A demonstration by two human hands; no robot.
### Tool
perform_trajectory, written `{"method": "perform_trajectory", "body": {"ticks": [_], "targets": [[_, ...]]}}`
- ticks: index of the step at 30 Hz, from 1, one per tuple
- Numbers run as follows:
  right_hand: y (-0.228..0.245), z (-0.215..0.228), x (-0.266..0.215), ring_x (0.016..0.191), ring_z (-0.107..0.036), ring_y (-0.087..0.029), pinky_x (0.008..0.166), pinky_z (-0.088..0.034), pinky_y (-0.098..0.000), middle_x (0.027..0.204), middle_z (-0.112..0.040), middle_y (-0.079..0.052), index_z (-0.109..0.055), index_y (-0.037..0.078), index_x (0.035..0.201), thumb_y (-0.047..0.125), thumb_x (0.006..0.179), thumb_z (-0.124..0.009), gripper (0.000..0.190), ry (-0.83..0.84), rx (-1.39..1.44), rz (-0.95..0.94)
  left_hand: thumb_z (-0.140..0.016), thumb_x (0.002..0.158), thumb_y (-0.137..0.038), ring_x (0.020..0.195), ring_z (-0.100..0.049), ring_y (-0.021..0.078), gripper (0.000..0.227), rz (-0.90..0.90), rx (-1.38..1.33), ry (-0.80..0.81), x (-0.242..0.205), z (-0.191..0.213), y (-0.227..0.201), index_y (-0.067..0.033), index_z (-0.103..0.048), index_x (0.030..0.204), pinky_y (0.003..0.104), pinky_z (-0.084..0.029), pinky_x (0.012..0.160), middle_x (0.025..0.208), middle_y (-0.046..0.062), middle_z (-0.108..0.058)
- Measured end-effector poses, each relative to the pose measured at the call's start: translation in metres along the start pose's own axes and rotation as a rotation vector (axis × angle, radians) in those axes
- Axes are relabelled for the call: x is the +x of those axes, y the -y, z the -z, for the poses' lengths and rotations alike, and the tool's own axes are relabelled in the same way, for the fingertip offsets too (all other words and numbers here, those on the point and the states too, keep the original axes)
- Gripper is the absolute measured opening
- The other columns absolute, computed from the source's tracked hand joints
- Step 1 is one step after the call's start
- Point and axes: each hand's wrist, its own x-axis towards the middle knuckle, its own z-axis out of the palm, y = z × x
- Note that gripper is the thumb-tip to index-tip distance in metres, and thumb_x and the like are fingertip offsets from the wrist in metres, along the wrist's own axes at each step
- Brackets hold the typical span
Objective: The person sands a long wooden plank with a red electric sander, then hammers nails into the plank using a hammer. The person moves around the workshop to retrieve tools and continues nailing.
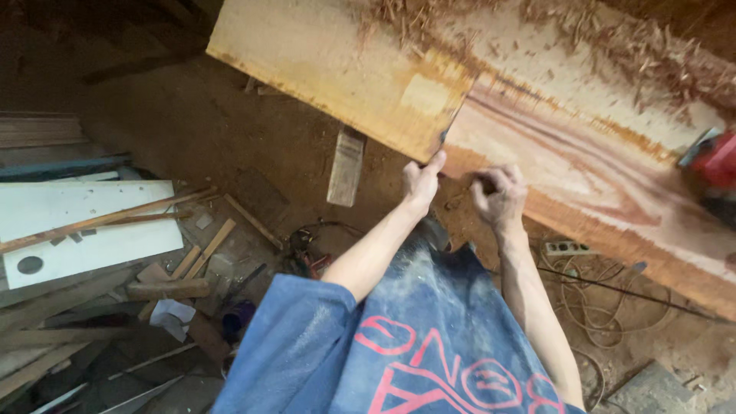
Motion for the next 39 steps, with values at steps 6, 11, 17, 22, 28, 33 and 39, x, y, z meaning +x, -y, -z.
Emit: {"method": "perform_trajectory", "body": {"ticks": [6, 11, 17, 22, 28, 33, 39], "targets": [[0.056, -0.057, -0.040, 0.087, -0.067, -0.027, 0.079, -0.056, -0.0382, 0.093, -0.070, -0.011, -0.074, 0.005, 0.097, -0.002, 0.087, -0.071, 0.012, -0.344, -0.032, -0.116, -0.080, 0.084, -0.033, 0.084, -0.073, 0.0175, 0.046, -0.190, 0.008, 0.071, 0.000, 0.053, -0.002, -0.0021, -0.064, 0.114, 0.029, -0.059, 0.073, 0.101, 0.008, -0.074], [0.129, -0.138, -0.059, 0.091, -0.071, -0.024, 0.080, -0.059, -0.0360, 0.105, -0.070, -0.013, -0.067, 0.002, 0.120, 0.017, 0.085, -0.077, 0.039, -0.034, 0.257, -0.537, -0.077, 0.086, -0.033, 0.089, -0.071, 0.0183, 0.033, -0.355, 0.022, -0.189, 0.020, 0.139, -0.031, -0.0053, -0.075, 0.104, 0.034, -0.057, 0.079, 0.100, 0.007, -0.077], [0.174, -0.209, -0.002, 0.115, -0.063, -0.036, 0.097, -0.052, -0.0450, 0.128, -0.062, -0.026, -0.041, -0.002, 0.144, 0.040, 0.075, -0.088, 0.094, 0.241, 0.313, -0.809, -0.086, 0.085, -0.037, 0.114, -0.063, 0.0300, 0.068, -0.356, 0.144, -0.611, 0.114, 0.221, -0.099, 0.0028, -0.057, 0.132, 0.043, -0.053, 0.095, 0.129, 0.020, -0.063], [0.192, -0.224, 0.027, 0.114, -0.070, -0.035, 0.098, -0.056, -0.0412, 0.124, -0.069, -0.024, -0.046, -0.003, 0.139, 0.045, 0.066, -0.088, 0.097, 0.270, 0.333, -1.077, -0.083, 0.082, -0.039, 0.116, -0.058, 0.0290, 0.076, 0.083, -0.385, -0.117, 0.197, 0.268, -0.135, -0.0092, -0.048, 0.142, 0.051, -0.051, 0.088, 0.139, 0.009, -0.055], [0.202, -0.212, 0.035, 0.106, -0.073, -0.033, 0.092, -0.058, -0.0402, 0.115, -0.073, -0.025, -0.052, -0.003, 0.136, 0.039, 0.064, -0.085, 0.090, 0.291, 0.264, -1.130, -0.077, 0.091, -0.025, 0.113, -0.059, 0.0288, 0.047, 0.223, -0.573, 0.084, 0.233, 0.283, -0.129, -0.0110, -0.063, 0.133, 0.047, -0.053, 0.086, 0.124, 0.009, -0.066], [0.192, -0.207, 0.032, 0.104, -0.074, -0.034, 0.093, -0.059, -0.0391, 0.112, -0.074, -0.027, -0.055, -0.004, 0.133, 0.040, 0.064, -0.085, 0.087, 0.332, 0.262, -1.153, -0.070, 0.094, -0.024, 0.117, -0.057, 0.0267, 0.043, 0.255, -0.519, 0.166, 0.234, 0.291, -0.134, -0.0133, -0.060, 0.135, 0.049, -0.050, 0.096, 0.126, 0.006, -0.065], [0.170, -0.189, 0.033, 0.105, -0.073, -0.034, 0.092, -0.058, -0.0398, 0.112, -0.074, -0.026, -0.061, -0.006, 0.128, 0.042, 0.058, -0.087, 0.089, 0.308, 0.227, -1.110, -0.065, 0.098, -0.024, 0.124, -0.057, 0.0315, 0.045, 0.333, -0.549, 0.170, 0.227, 0.299, -0.147, -0.0095, -0.054, 0.140, 0.054, -0.049, 0.108, 0.136, 0.012, -0.059]]}}
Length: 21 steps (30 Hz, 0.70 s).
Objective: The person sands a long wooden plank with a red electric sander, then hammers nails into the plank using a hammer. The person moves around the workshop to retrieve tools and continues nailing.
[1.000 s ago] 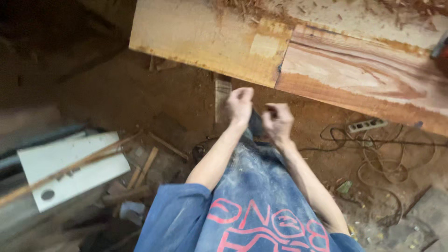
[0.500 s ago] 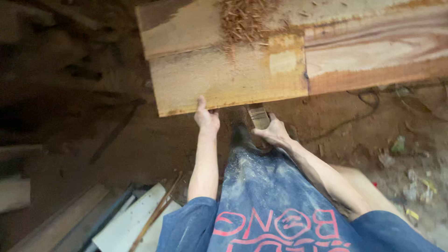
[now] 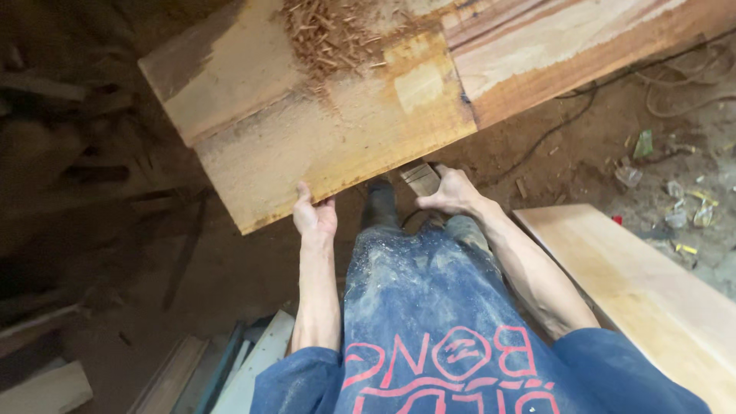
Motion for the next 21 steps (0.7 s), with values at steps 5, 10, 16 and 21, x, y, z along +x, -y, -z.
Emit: {"method": "perform_trajectory", "body": {"ticks": [5, 10, 16, 21], "targets": [[-0.002, 0.004, 0.011, 0.108, -0.073, -0.035, 0.097, -0.057, -0.0380, 0.115, -0.073, -0.026, -0.062, -0.005, 0.130, 0.047, 0.057, -0.087, 0.093, 0.041, 0.029, -0.073, -0.063, 0.097, -0.025, 0.129, -0.055, 0.0314, 0.049, -0.006, 0.047, -0.008, 0.007, 0.006, -0.005, -0.0100, -0.051, 0.142, 0.055, -0.049, 0.110, 0.140, 0.013, -0.057], [-0.025, -0.005, 0.014, 0.121, -0.063, -0.039, 0.104, -0.050, -0.0416, 0.131, -0.064, -0.030, -0.057, -0.010, 0.135, 0.056, 0.059, -0.089, 0.105, 0.017, 0.127, -0.024, -0.061, 0.099, -0.040, 0.133, -0.052, 0.0300, 0.059, 0.024, 0.340, 0.064, -0.010, 0.008, -0.020, -0.0053, -0.049, 0.146, 0.052, -0.040, 0.118, 0.143, 0.013, -0.055], [-0.104, -0.026, 0.002, 0.114, -0.060, -0.038, 0.096, -0.048, -0.0443, 0.126, -0.062, -0.030, -0.055, -0.013, 0.138, 0.056, 0.093, -0.078, 0.086, -0.296, 0.641, -0.091, -0.058, 0.103, -0.047, 0.085, -0.057, 0.0205, 0.043, 0.161, 1.176, 0.006, -0.090, -0.028, -0.002, -0.0065, -0.057, 0.116, 0.038, -0.046, 0.078, 0.093, 0.005, -0.056], [-0.168, -0.066, -0.002, 0.076, -0.075, -0.020, 0.073, -0.060, -0.0345, 0.098, -0.078, -0.014, -0.066, -0.003, 0.127, 0.044, 0.088, -0.070, 0.061, -0.645, 1.173, -0.445, -0.057, 0.105, -0.033, 0.054, -0.042, 0.0134, 0.039, -0.112, 1.463, 0.470, -0.138, -0.092, 0.083, -0.0121, -0.050, 0.072, 0.032, -0.038, 0.052, 0.061, -0.001, -0.045]]}}
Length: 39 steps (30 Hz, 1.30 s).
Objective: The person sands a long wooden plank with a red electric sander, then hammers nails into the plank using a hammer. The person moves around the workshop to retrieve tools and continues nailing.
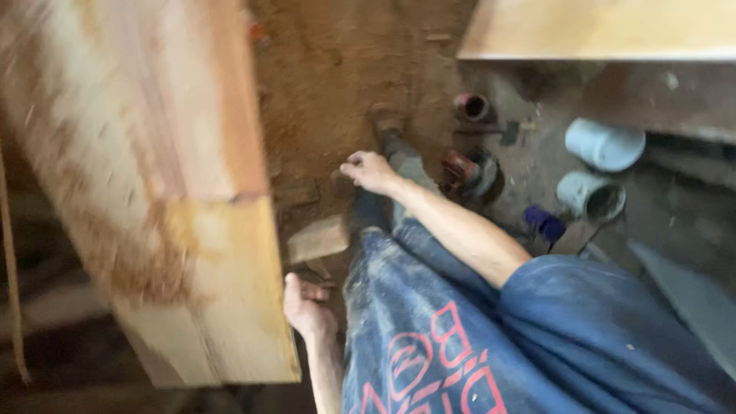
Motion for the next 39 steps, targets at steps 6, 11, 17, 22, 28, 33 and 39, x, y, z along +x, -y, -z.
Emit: {"method": "perform_trajectory", "body": {"ticks": [6, 11, 17, 22, 28, 33, 39], "targets": [[-0.085, 0.068, 0.021, 0.073, -0.076, -0.020, 0.077, -0.059, -0.0338, 0.093, -0.079, -0.013, -0.073, 0.003, 0.114, 0.037, 0.086, -0.073, 0.043, -0.282, 0.179, -0.182, -0.053, 0.104, -0.022, 0.054, -0.032, 0.0078, 0.038, -0.013, 0.278, 0.275, 0.013, -0.143, -0.042, -0.0133, -0.042, 0.069, 0.028, -0.027, 0.049, 0.064, -0.005, -0.034], [-0.175, 0.114, 0.005, 0.074, -0.076, -0.018, 0.074, -0.060, -0.0336, 0.088, -0.079, -0.011, -0.077, 0.005, 0.109, 0.032, 0.086, -0.073, 0.036, -0.586, 0.237, -0.205, -0.052, 0.105, -0.023, 0.050, -0.029, 0.0060, 0.038, -0.010, 0.634, 0.551, 0.021, -0.240, -0.015, -0.0139, -0.044, 0.069, 0.028, -0.022, 0.045, 0.059, -0.006, -0.034], [-0.276, 0.111, -0.047, 0.067, -0.069, -0.013, 0.052, -0.054, -0.0311, 0.081, -0.074, -0.003, -0.074, 0.010, 0.107, 0.024, 0.091, -0.070, 0.022, -0.758, 0.742, -0.480, -0.054, 0.105, -0.028, 0.052, -0.040, 0.0073, 0.038, -0.050, 0.984, 0.908, 0.043, -0.297, 0.068, -0.0073, -0.054, 0.073, 0.028, -0.032, 0.047, 0.059, -0.003, -0.047], [-0.330, 0.069, -0.063, 0.067, -0.066, -0.013, 0.053, -0.054, -0.0322, 0.077, -0.068, -0.001, -0.071, 0.010, 0.102, 0.022, 0.093, -0.067, 0.015, -0.792, 1.023, -0.541, -0.060, 0.101, -0.031, 0.058, -0.056, 0.0099, 0.032, -0.122, 1.167, 0.943, 0.064, -0.298, 0.142, -0.0017, -0.074, 0.101, 0.025, -0.045, 0.054, 0.067, 0.006, -0.066], [-0.368, 0.072, 0.002, 0.068, -0.067, -0.015, 0.055, -0.055, -0.0338, 0.082, -0.071, -0.004, -0.070, 0.009, 0.113, 0.021, 0.090, -0.070, 0.026, -0.754, 1.008, -0.667, -0.068, 0.094, -0.026, 0.071, -0.067, 0.0101, 0.037, -0.031, 1.103, 0.915, 0.092, -0.301, 0.226, 0.0010, -0.069, 0.119, 0.028, -0.057, 0.064, 0.092, 0.006, -0.074], [-0.424, 0.116, 0.112, 0.076, -0.073, -0.022, 0.058, -0.060, -0.0368, 0.094, -0.074, -0.016, -0.058, 0.006, 0.138, 0.017, 0.086, -0.072, 0.056, -0.682, 0.764, -0.560, -0.068, 0.091, -0.033, 0.082, -0.073, 0.0178, 0.043, -0.124, 1.385, 0.849, 0.131, -0.326, 0.317, -0.0038, -0.070, 0.123, 0.032, -0.058, 0.079, 0.095, 0.012, -0.079], [-0.505, 0.204, 0.268, 0.116, -0.061, -0.038, 0.092, -0.053, -0.0464, 0.135, -0.055, -0.026, -0.030, 0.005, 0.154, 0.021, 0.083, -0.077, 0.087, -0.729, 0.253, -0.316, -0.068, 0.092, -0.036, 0.100, -0.074, 0.0238, 0.043, -0.237, 1.396, 0.867, 0.192, -0.360, 0.433, -0.0053, -0.071, 0.122, 0.036, -0.056, 0.090, 0.107, 0.016, -0.078]]}}
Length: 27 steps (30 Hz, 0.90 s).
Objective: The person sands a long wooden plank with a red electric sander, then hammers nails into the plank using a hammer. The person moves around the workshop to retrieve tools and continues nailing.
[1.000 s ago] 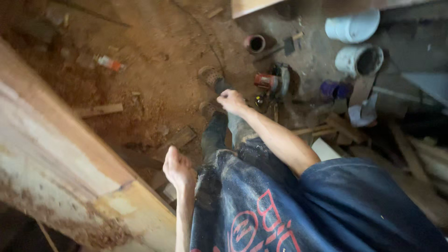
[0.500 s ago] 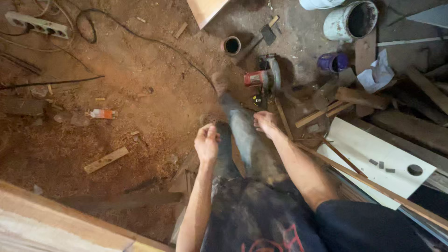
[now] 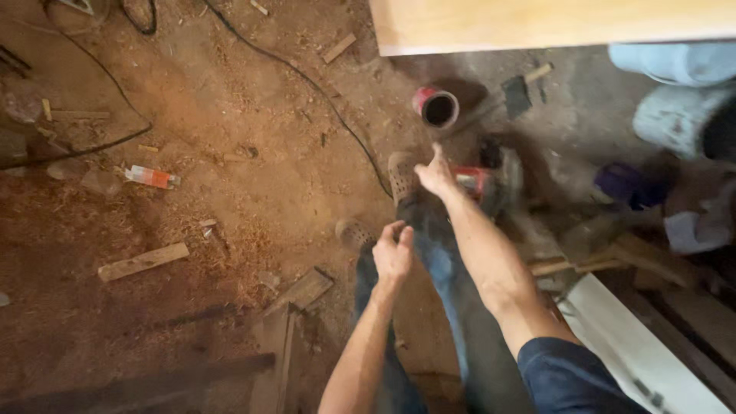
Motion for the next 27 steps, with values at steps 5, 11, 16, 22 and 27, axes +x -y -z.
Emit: {"method": "perform_trajectory", "body": {"ticks": [5, 11, 16, 22, 27], "targets": [[-0.022, -0.013, 0.094, 0.130, -0.053, -0.044, 0.112, -0.040, -0.0445, 0.140, -0.053, -0.032, -0.012, 0.011, 0.164, 0.028, 0.082, -0.077, 0.105, 0.180, -0.243, -0.232, -0.067, 0.091, -0.039, 0.096, -0.076, 0.0240, 0.045, 0.165, -0.051, 0.021, 0.040, -0.028, 0.045, -0.0073, -0.070, 0.123, 0.036, -0.057, 0.089, 0.105, 0.014, -0.078], [-0.035, -0.021, 0.098, 0.114, -0.065, -0.042, 0.097, -0.051, -0.0472, 0.118, -0.068, -0.027, -0.062, 0.006, 0.129, 0.027, 0.087, -0.077, 0.049, -0.141, -0.231, 0.007, -0.068, 0.089, -0.039, 0.096, -0.075, 0.0250, 0.045, 0.320, -0.014, -0.033, 0.029, -0.024, 0.097, -0.0093, -0.072, 0.122, 0.035, -0.056, 0.089, 0.103, 0.013, -0.078], [0.046, 0.005, -0.018, 0.084, -0.066, -0.043, 0.074, -0.050, -0.0538, 0.083, -0.068, -0.021, -0.066, 0.004, 0.088, 0.020, 0.087, -0.075, 0.018, -0.209, -0.232, 0.452, -0.073, 0.087, -0.045, 0.107, -0.073, 0.0240, 0.053, 0.285, -0.093, -0.064, 0.001, 0.011, 0.080, -0.0097, -0.069, 0.126, 0.035, -0.054, 0.095, 0.112, 0.012, -0.076], [0.203, 0.102, -0.270, 0.078, -0.069, -0.034, 0.070, -0.055, -0.0443, 0.084, -0.070, -0.017, -0.074, 0.009, 0.089, 0.018, 0.078, -0.080, 0.016, 0.030, -0.135, 0.608, -0.083, 0.083, -0.043, 0.144, -0.039, 0.0277, 0.095, 0.058, -0.528, -0.216, -0.062, 0.097, -0.028, -0.0062, -0.037, 0.158, 0.040, -0.032, 0.117, 0.156, 0.019, -0.042], [0.327, 0.182, -0.414, 0.076, -0.073, -0.030, 0.066, -0.057, -0.0403, 0.086, -0.072, -0.014, -0.073, 0.007, 0.095, 0.020, 0.078, -0.082, 0.023, 0.165, -0.056, 0.760, -0.084, 0.072, -0.038, 0.143, -0.045, 0.0277, 0.107, -0.256, -0.957, -0.097, -0.162, 0.198, -0.110, -0.0052, -0.030, 0.158, 0.041, -0.033, 0.119, 0.155, 0.016, -0.047]]}}
